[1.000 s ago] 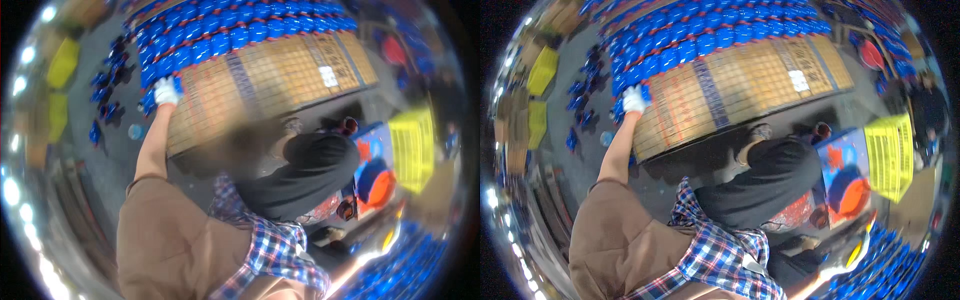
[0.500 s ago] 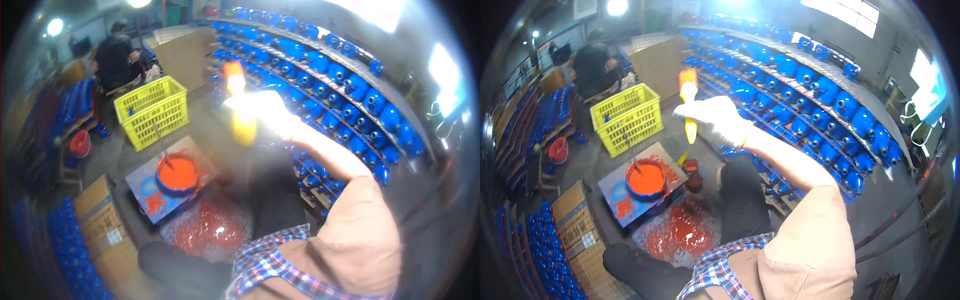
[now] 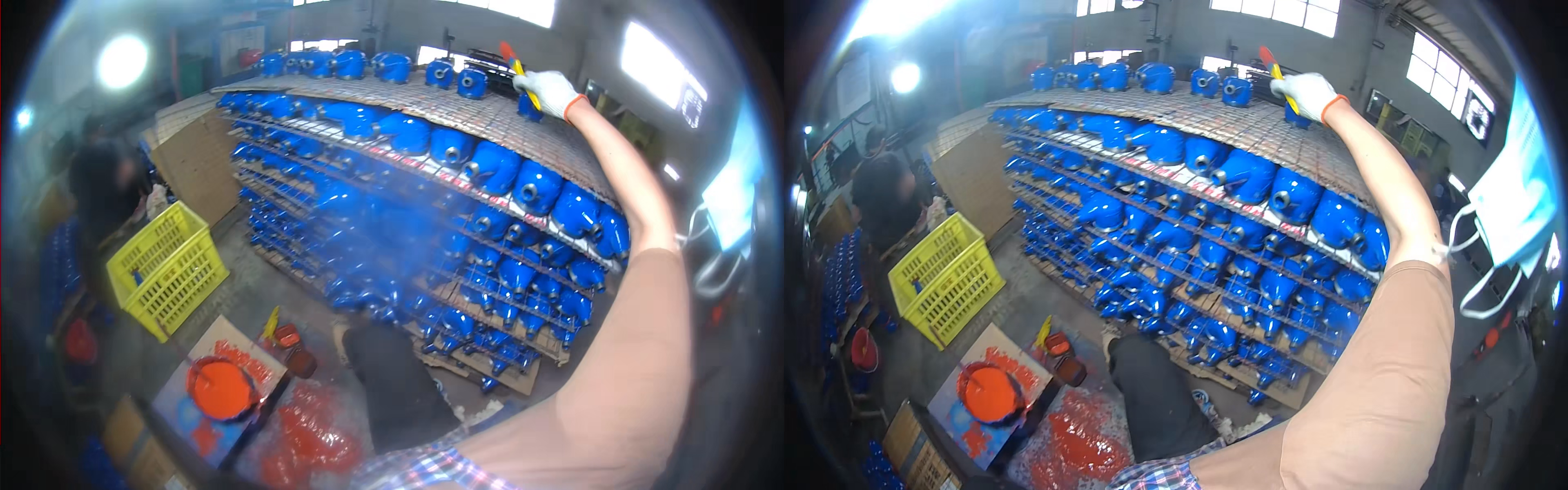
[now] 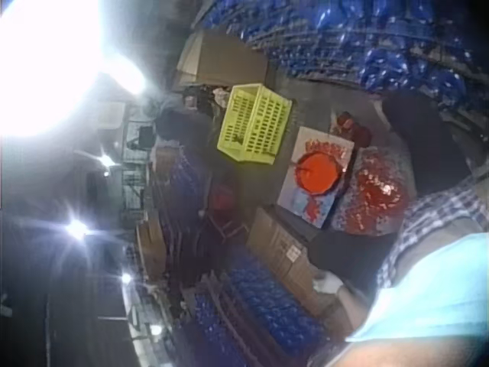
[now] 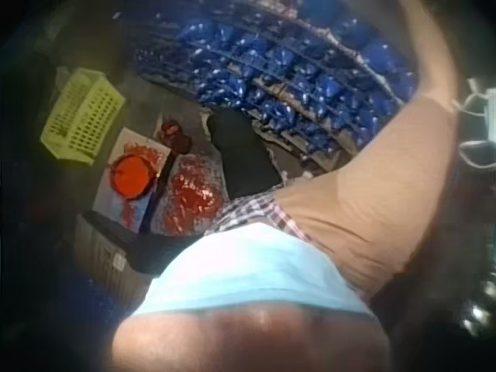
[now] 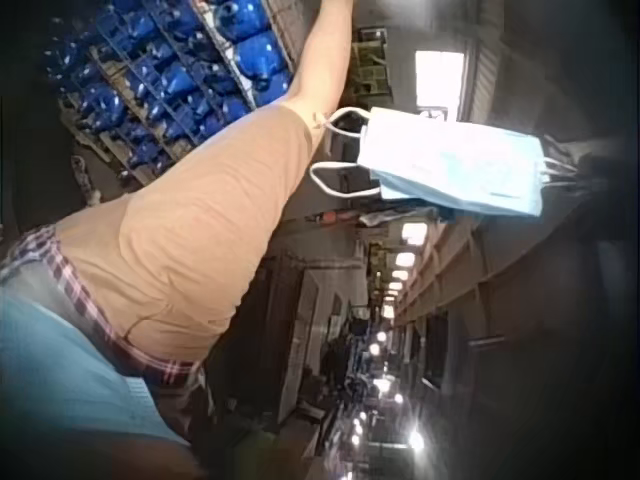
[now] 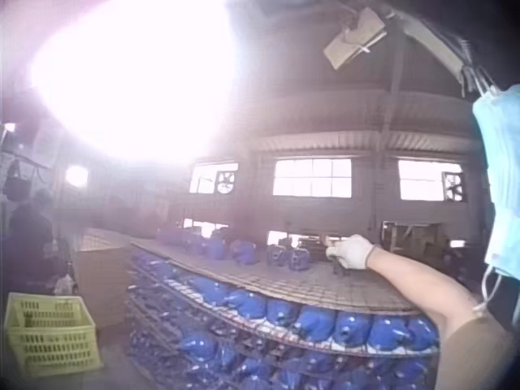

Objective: Painting a blue plastic component using a brush and orange paint.

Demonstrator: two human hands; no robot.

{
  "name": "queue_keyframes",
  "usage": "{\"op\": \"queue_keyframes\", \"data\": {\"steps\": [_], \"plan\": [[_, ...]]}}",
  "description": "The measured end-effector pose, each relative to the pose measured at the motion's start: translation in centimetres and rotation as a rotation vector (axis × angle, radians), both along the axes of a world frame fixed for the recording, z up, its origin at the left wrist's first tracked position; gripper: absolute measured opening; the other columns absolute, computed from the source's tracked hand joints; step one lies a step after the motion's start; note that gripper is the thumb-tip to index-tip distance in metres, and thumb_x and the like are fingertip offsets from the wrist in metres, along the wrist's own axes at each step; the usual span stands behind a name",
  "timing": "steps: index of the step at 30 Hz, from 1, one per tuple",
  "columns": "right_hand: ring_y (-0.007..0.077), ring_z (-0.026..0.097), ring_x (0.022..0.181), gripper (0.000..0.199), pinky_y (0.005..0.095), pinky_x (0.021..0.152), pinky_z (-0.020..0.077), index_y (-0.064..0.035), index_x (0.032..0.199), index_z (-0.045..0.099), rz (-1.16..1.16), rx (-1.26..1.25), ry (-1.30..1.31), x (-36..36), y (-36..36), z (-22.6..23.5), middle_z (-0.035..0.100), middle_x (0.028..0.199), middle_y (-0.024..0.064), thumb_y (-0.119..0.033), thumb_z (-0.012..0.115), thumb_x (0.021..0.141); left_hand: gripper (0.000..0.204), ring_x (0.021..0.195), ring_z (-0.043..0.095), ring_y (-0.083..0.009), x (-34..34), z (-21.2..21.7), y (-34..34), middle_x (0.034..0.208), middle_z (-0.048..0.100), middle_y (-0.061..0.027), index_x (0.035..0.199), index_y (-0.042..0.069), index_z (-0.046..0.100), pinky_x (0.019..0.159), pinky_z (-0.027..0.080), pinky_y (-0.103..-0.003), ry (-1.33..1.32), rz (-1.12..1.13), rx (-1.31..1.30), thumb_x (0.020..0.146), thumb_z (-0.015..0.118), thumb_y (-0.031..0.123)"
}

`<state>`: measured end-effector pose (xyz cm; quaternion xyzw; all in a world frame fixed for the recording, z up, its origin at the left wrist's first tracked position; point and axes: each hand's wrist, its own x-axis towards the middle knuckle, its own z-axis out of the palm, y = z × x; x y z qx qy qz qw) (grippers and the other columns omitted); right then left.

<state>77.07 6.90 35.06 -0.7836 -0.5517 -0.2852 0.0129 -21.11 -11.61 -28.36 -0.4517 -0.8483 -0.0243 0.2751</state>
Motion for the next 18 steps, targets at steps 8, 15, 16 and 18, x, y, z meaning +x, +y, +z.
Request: {"op": "queue_keyframes", "data": {"steps": [8, 15, 16, 18], "plan": [[0.0345, 0.064, 0.081, 0.028, 0.0424, 0.073, 0.0494, -0.0233, 0.114, 0.059, -0.039, -0.190, -0.207, 6.3, -0.4, -2.5, 0.064, 0.093, 0.0151, -0.036, 0.045, 0.094, 0.045, 0.102, 0.057, -0.0347, 0.2, -0.6, 3.5, 0.109, 0.061, -0.0151, 0.109, 0.002, 0.063, 0.085, 0.046, -0.047, -0.346, 0.709, 0.185, 0.091, 0.048, 0.040], [0.0348, 0.063, 0.085, 0.027, 0.0435, 0.075, 0.0487, -0.0200, 0.111, 0.063, -0.019, -0.150, -0.277, 9.8, 0.8, -4.5, 0.064, 0.092, 0.0143, -0.033, 0.047, 0.093, 0.052, 0.124, 0.048, -0.0360, -2.6, 2.9, 1.4, 0.134, 0.054, -0.0144, 0.124, 0.011, 0.062, 0.098, 0.034, -0.061, -0.274, 0.262, -0.494, 0.084, 0.055, 0.045], [0.0349, 0.063, 0.084, 0.027, 0.0439, 0.074, 0.0485, -0.0190, 0.110, 0.064, 0.003, -0.127, -0.224, 9.1, 1.3, -4.5, 0.064, 0.090, 0.0148, -0.034, 0.047, 0.094, 0.044, 0.116, 0.050, -0.0347, -2.6, 2.6, 2.1, 0.127, 0.056, -0.0140, 0.117, 0.011, 0.063, 0.093, 0.036, -0.057, -0.142, 0.295, -0.282, 0.086, 0.053, 0.040], [0.0340, 0.062, 0.080, 0.027, 0.0438, 0.073, 0.0485, -0.0154, 0.103, 0.065, 0.070, -0.064, -0.143, 6.2, 2.2, -4.1, 0.064, 0.082, 0.0154, -0.035, 0.049, 0.093, 0.028, 0.099, 0.054, -0.0321, -2.3, 2.0, 4.2, 0.112, 0.060, -0.0132, 0.104, 0.011, 0.065, 0.084, 0.041, -0.051, 0.126, 0.341, 0.142, 0.089, 0.051, 0.031]]}}
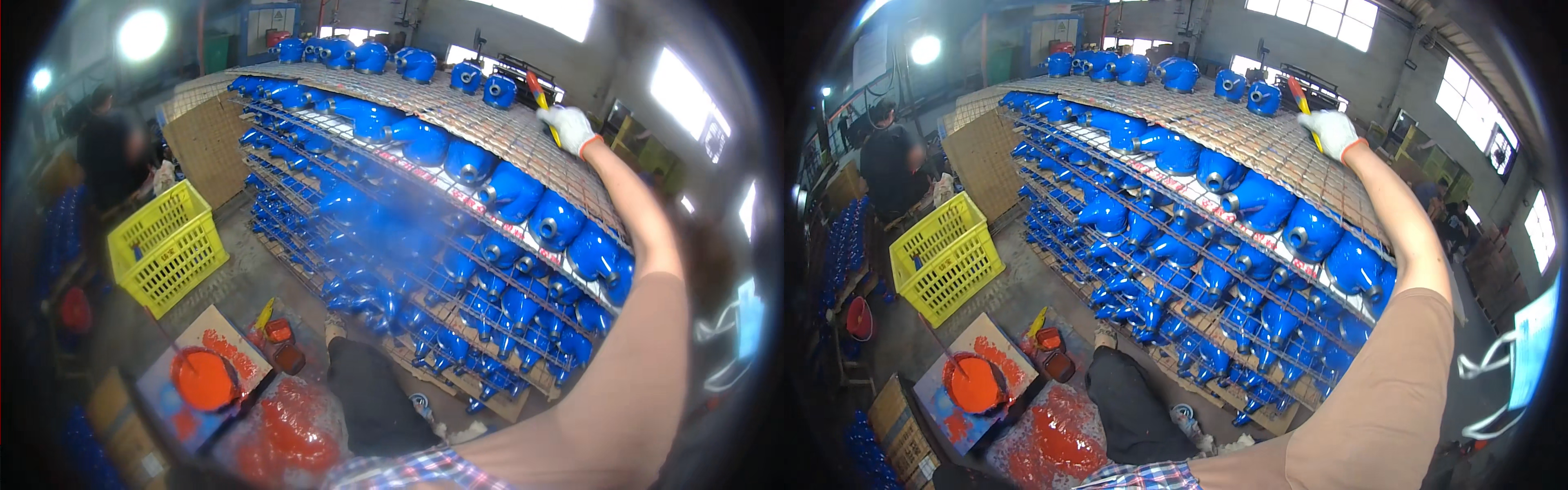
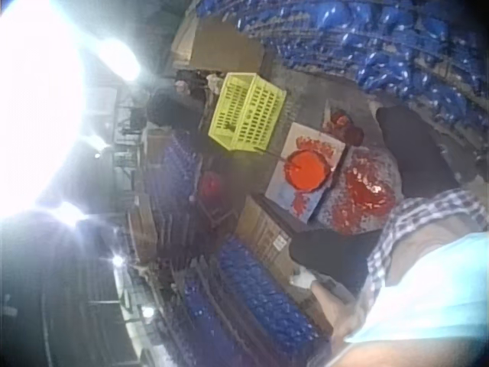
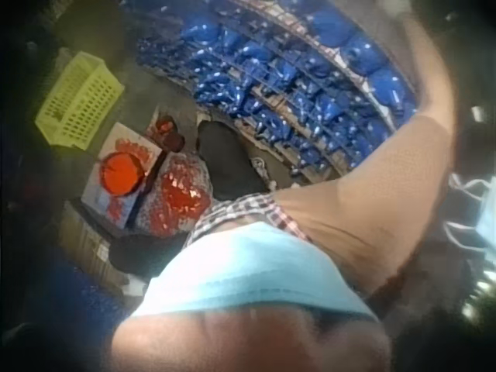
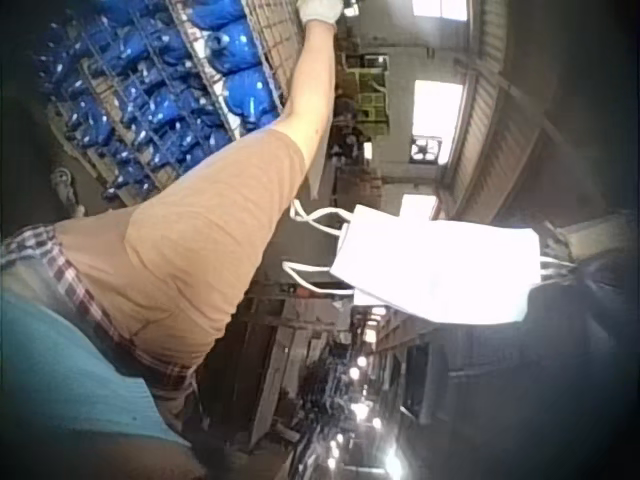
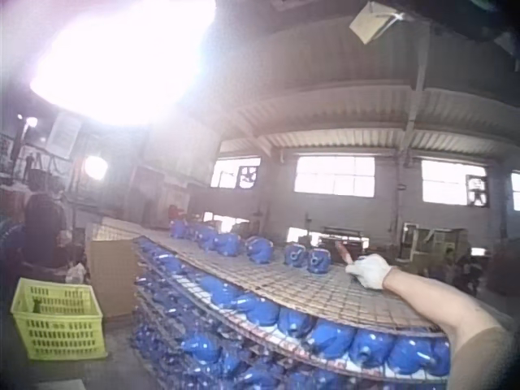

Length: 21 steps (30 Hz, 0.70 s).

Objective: Painting a blue plastic component using a brush and orange paint.

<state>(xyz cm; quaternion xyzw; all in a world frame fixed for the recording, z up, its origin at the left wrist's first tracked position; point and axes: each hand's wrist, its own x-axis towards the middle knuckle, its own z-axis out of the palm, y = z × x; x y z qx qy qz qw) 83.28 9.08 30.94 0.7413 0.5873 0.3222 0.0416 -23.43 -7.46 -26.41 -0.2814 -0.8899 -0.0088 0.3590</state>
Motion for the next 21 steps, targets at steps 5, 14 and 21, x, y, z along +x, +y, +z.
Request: {"op": "queue_keyframes", "data": {"steps": [5, 14, 21], "plan": [[0.0137, 0.059, 0.066, 0.022, 0.0294, 0.059, 0.0462, -0.0089, 0.086, 0.068, 0.143, 0.239, 0.783, -10.2, 1.2, 2.2, 0.062, 0.073, 0.0059, -0.029, 0.060, 0.087, 0.025, 0.092, 0.057, -0.0261, 1.7, 7.4, 3.5, 0.101, 0.065, -0.0109, 0.100, 0.012, 0.065, 0.081, 0.045, -0.045, -0.050, -0.278, 0.401, 0.085, 0.059, 0.031], [0.0148, 0.060, 0.089, 0.024, 0.0288, 0.083, 0.0496, -0.0038, 0.102, 0.056, 1.105, 0.210, 0.510, -27.2, -3.1, 4.2, 0.062, 0.091, 0.0045, 0.004, 0.065, 0.080, 0.035, 0.113, 0.053, -0.0202, 13.5, 27.5, 8.4, 0.122, 0.057, -0.0115, 0.119, -0.006, 0.056, 0.100, 0.040, -0.032, -1.337, -0.923, 0.833, 0.087, 0.063, 0.006], [0.0152, 0.060, 0.086, 0.022, 0.0283, 0.073, 0.0514, -0.0046, 0.094, 0.052, 1.403, -0.239, 1.234, -42.8, -4.4, -3.7, 0.062, 0.090, 0.0091, 0.002, 0.065, 0.079, 0.032, 0.103, 0.059, -0.0175, 25.8, 36.3, 10.6, 0.112, 0.064, -0.0088, 0.112, -0.002, 0.062, 0.091, 0.047, -0.032, -1.414, -1.705, 0.493, 0.087, 0.063, 0.017]]}}
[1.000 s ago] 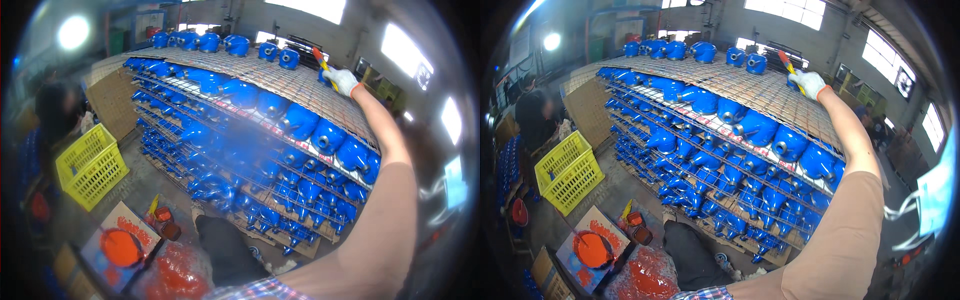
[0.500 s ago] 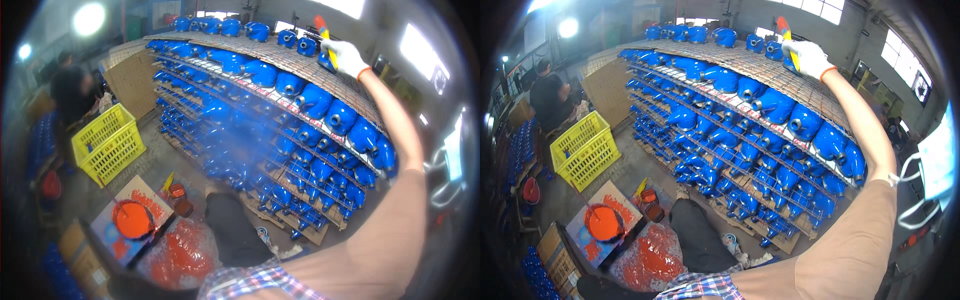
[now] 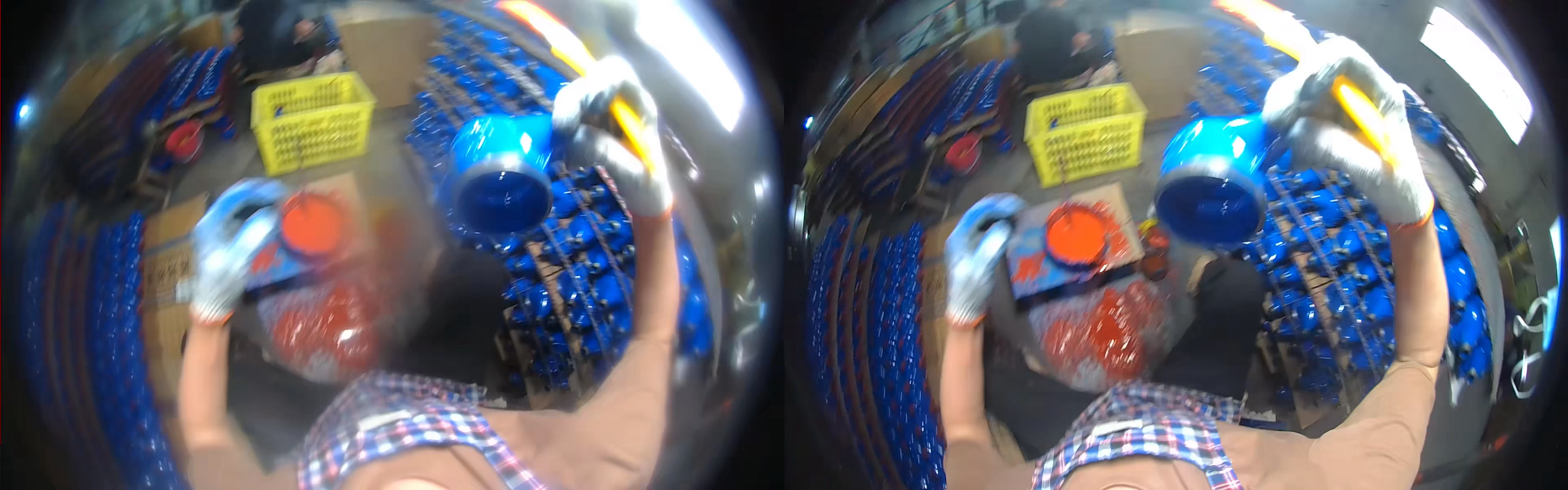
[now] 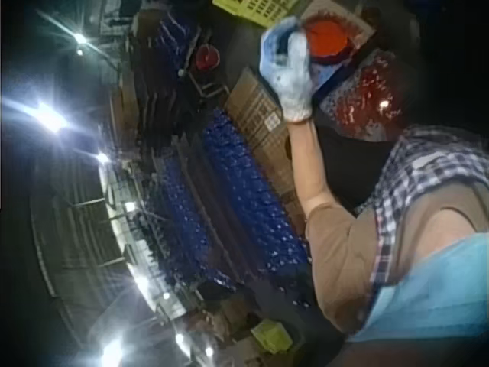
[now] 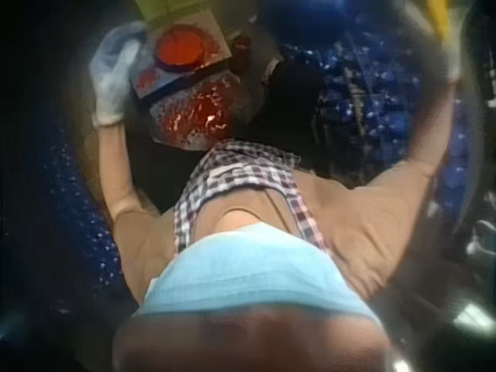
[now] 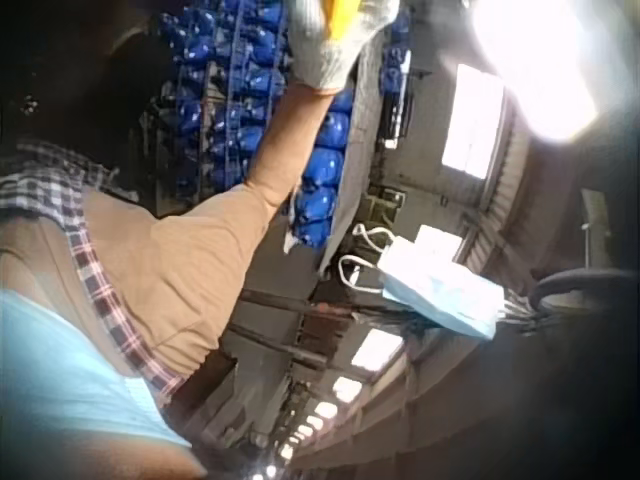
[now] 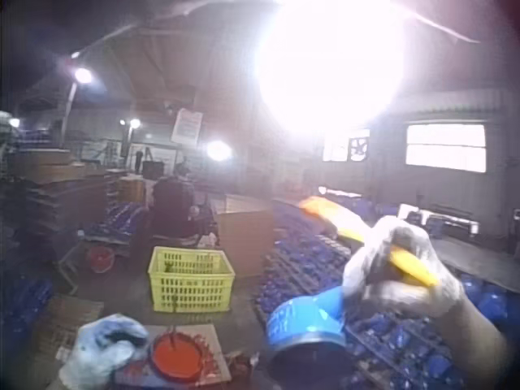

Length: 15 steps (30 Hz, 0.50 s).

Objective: Painting a blue plastic component using a brush and orange paint.

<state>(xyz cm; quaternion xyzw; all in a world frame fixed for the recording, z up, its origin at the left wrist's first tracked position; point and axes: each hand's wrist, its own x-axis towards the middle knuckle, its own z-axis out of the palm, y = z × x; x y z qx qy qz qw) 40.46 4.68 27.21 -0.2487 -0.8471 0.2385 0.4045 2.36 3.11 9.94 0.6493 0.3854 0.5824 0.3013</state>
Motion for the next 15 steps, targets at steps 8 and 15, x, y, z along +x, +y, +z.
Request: {"op": "queue_keyframes", "data": {"steps": [8, 15], "plan": [[0.0103, 0.061, 0.070, 0.016, 0.0218, 0.063, 0.0498, -0.0035, 0.101, 0.055, 0.251, -0.618, 0.272, -11.4, 1.7, -15.4, 0.067, 0.104, 0.0148, -0.005, 0.063, 0.087, 0.093, 0.125, 0.048, -0.0343, 7.5, -7.1, -4.5, 0.141, 0.042, -0.0227, 0.145, 0.002, 0.030, 0.107, 0.037, -0.046, -1.255, -1.001, -0.873, 0.084, 0.050, 0.069], [0.0066, 0.049, 0.056, 0.065, 0.0188, 0.048, 0.0448, -0.0025, 0.136, 0.041, 0.067, -1.153, 0.886, -10.5, 3.6, -27.7, 0.065, 0.096, 0.0145, -0.056, 0.033, 0.099, 0.073, 0.110, 0.057, -0.0236, 6.2, -10.8, -8.6, 0.124, 0.056, -0.0113, 0.130, 0.005, 0.049, 0.096, 0.047, -0.039, -1.419, -0.679, -0.893, 0.088, 0.045, 0.064]]}}
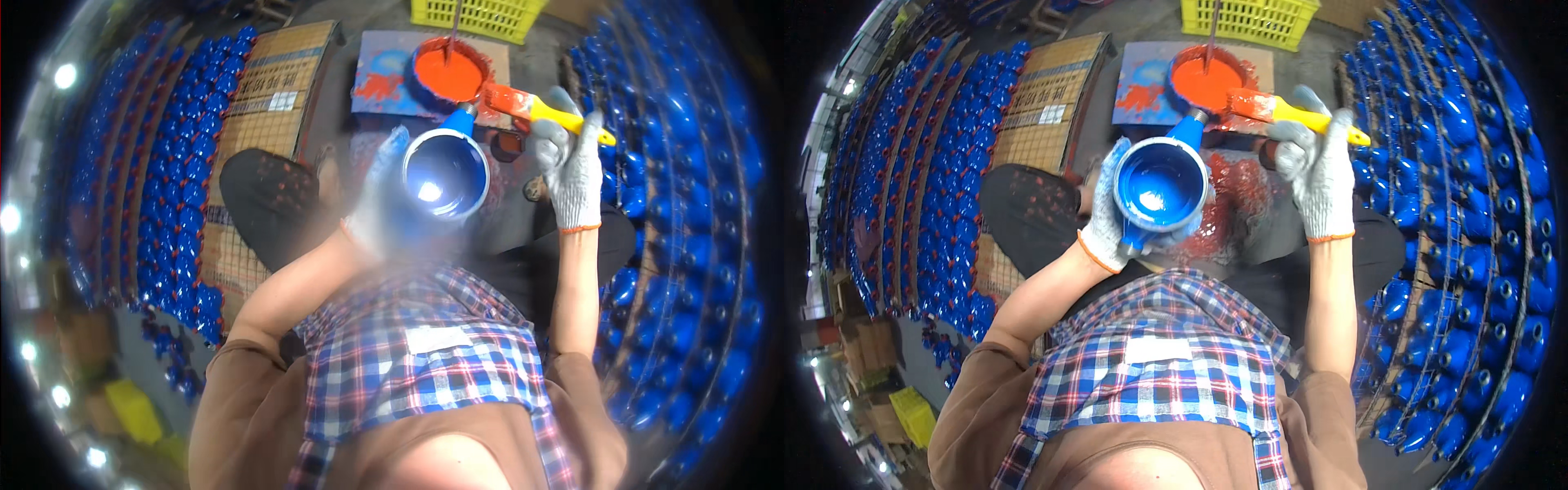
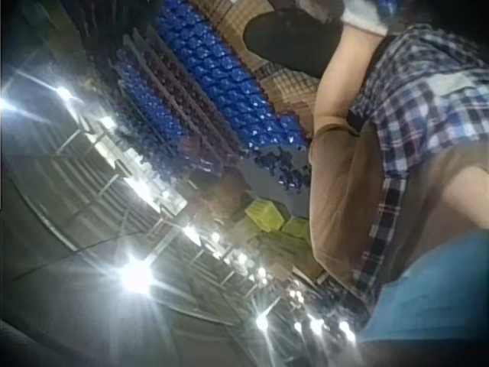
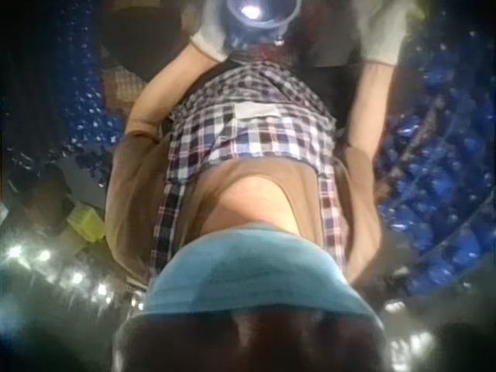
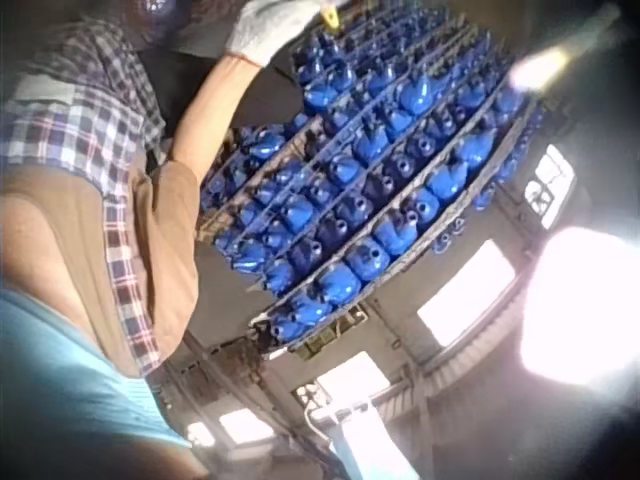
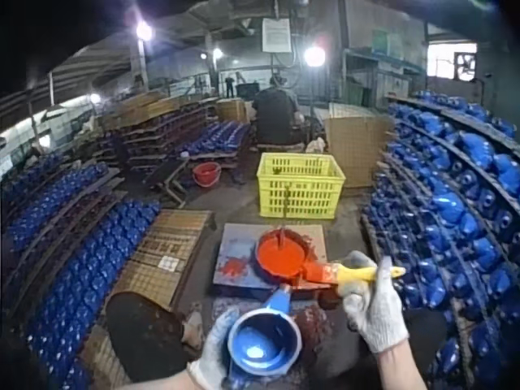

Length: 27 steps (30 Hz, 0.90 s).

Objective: Painting a blue plastic component using a brush and orange paint.

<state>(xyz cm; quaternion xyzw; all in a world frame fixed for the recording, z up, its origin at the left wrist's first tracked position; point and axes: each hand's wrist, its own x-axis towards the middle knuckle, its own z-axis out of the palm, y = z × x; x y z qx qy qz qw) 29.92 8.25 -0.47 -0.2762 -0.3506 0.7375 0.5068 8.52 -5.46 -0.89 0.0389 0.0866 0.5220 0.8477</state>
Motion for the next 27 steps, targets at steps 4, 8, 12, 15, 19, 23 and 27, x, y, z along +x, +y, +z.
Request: {"op": "queue_keyframes", "data": {"steps": [4, 8, 12, 15, 19, 23, 27], "plan": [[0.0112, 0.056, 0.068, 0.064, 0.0209, 0.056, 0.0498, -0.0035, 0.130, 0.048, -0.105, -0.198, 0.057, 1.8, -1.9, -4.2, 0.059, 0.088, 0.0053, -0.057, 0.035, 0.098, 0.063, 0.101, 0.060, -0.0213, -1.5, -4.1, 0.2, 0.116, 0.060, -0.0092, 0.125, 0.006, 0.051, 0.091, 0.050, -0.038, 0.078, 0.073, -0.050, 0.092, 0.043, 0.058], [0.0143, 0.061, 0.079, 0.050, 0.0263, 0.065, 0.0532, -0.0005, 0.126, 0.050, -0.100, -0.259, 0.157, 4.3, -2.6, -8.7, 0.062, 0.101, 0.0092, -0.042, 0.047, 0.099, 0.066, 0.097, 0.063, -0.0243, -1.4, -4.8, 0.8, 0.110, 0.063, -0.0130, 0.122, 0.007, 0.055, 0.081, 0.053, -0.040, 0.021, 0.051, -0.084, 0.091, 0.037, 0.062], [0.0107, 0.059, 0.078, 0.036, 0.0236, 0.064, 0.0491, 0.0001, 0.120, 0.057, -0.186, -0.245, -0.080, 3.7, -2.8, -7.8, 0.062, 0.096, 0.0063, -0.028, 0.058, 0.097, 0.069, 0.093, 0.064, -0.0278, -1.6, -6.3, 1.3, 0.104, 0.066, -0.0155, 0.118, 0.008, 0.059, 0.075, 0.056, -0.041, -0.095, 0.004, -0.142, 0.090, 0.034, 0.066], [0.0072, 0.053, 0.069, 0.032, 0.0218, 0.057, 0.0417, -0.0008, 0.114, 0.061, -0.219, -0.111, -0.326, 2.2, -2.3, -6.2, 0.059, 0.083, 0.0023, -0.028, 0.055, 0.098, 0.079, 0.072, 0.061, -0.0348, -1.0, -6.3, 1.6, 0.116, 0.055, -0.0315, 0.132, 0.002, 0.044, 0.043, 0.052, -0.036, 0.040, 0.132, -0.450, 0.089, 0.036, 0.068], [0.0060, 0.048, 0.057, 0.033, 0.0214, 0.052, 0.0376, -0.0016, 0.104, 0.065, -0.214, 0.079, -0.744, 0.2, -0.9, -4.3, 0.055, 0.070, 0.0004, -0.031, 0.052, 0.099, 0.071, 0.111, 0.060, -0.0287, -2.4, -4.3, 1.3, 0.123, 0.057, -0.0172, 0.131, 0.001, 0.045, 0.091, 0.054, -0.041, 0.653, 0.100, -0.329, 0.086, 0.059, 0.054], [0.0072, 0.052, 0.058, 0.034, 0.0232, 0.053, 0.0401, 0.0006, 0.096, 0.065, -0.076, 0.174, -0.890, -0.8, 1.3, -3.5, 0.060, 0.072, 0.0035, -0.031, 0.053, 0.097, 0.063, 0.100, 0.065, -0.0236, -4.5, -1.9, 2.5, 0.114, 0.063, -0.0125, 0.122, 0.001, 0.052, 0.078, 0.054, -0.035, 1.763, -0.210, 0.530, 0.073, 0.075, 0.035], [0.0135, 0.057, 0.065, 0.035, 0.0283, 0.060, 0.0441, 0.0029, 0.095, 0.064, 0.003, 0.519, -0.921, -2.0, 3.0, -4.9, 0.062, 0.072, 0.0069, -0.031, 0.055, 0.096, 0.059, 0.089, 0.066, -0.0240, -3.4, 0.1, 3.0, 0.101, 0.064, -0.0112, 0.114, 0.003, 0.058, 0.069, 0.054, -0.033, 2.183, -0.075, 0.982, 0.068, 0.077, 0.036]]}}
